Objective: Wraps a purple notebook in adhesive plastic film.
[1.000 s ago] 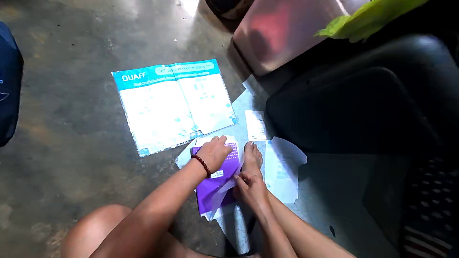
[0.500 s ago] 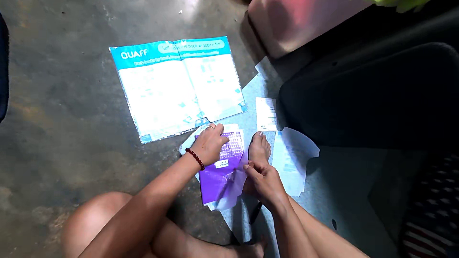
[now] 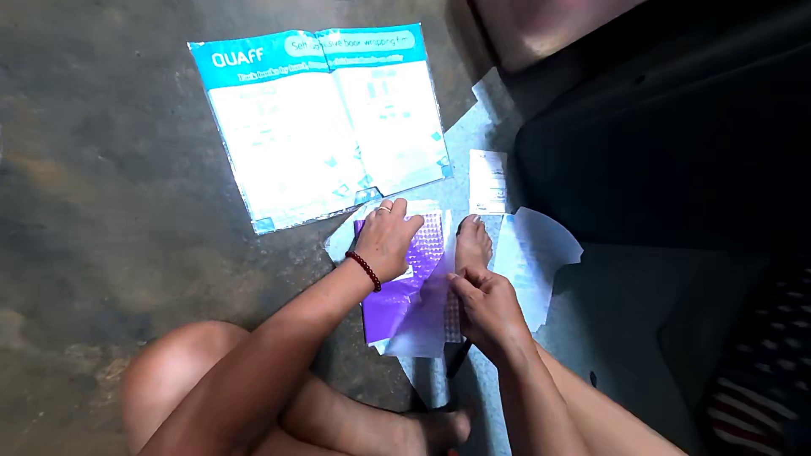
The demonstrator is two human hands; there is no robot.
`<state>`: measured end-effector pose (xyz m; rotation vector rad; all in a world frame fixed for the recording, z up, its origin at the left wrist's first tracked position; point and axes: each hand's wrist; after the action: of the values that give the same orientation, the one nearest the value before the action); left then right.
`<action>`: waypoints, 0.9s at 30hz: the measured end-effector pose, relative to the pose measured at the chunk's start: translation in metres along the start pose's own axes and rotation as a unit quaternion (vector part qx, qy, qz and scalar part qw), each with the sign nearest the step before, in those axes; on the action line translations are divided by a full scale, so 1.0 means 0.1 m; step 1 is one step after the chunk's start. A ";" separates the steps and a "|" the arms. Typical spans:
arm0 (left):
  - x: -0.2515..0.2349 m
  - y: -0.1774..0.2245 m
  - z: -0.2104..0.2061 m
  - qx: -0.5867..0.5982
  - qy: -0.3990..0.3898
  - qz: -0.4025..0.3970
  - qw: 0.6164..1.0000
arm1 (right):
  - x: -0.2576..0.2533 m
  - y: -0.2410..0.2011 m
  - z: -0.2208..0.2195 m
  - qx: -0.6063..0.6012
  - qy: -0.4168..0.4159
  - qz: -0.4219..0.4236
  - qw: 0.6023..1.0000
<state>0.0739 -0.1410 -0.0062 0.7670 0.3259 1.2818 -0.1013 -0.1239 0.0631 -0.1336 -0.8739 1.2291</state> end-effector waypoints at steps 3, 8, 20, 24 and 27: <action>0.00 0.01 0.00 0.003 0.003 0.002 1.000 | 0.01 0.00 0.00 -0.025 0.007 -0.008 1.000; -0.01 0.02 0.02 0.002 -0.004 0.006 1.000 | 0.05 -0.07 0.01 -0.027 0.009 -0.005 1.000; -0.02 0.05 0.02 0.002 0.001 0.012 1.000 | 0.06 -0.05 -0.01 -0.061 0.010 0.020 0.998; 0.01 0.06 0.03 -0.003 0.026 -0.013 1.000 | 0.04 -0.04 -0.02 -0.059 0.023 0.010 0.998; 0.03 0.04 0.08 -0.006 0.035 -0.016 0.999 | 0.06 -0.03 0.00 -0.020 0.024 -0.001 1.000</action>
<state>0.0767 -0.1402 0.0028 0.7039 0.3854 1.2814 -0.0987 -0.1199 0.0681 -0.1925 -0.8568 1.2017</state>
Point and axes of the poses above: each hand's wrist, its own x-axis away from the middle knuckle, its own z-axis out of the back of the hand, y = z × x, and after that the axes turned 5 degrees about -x, right-handed
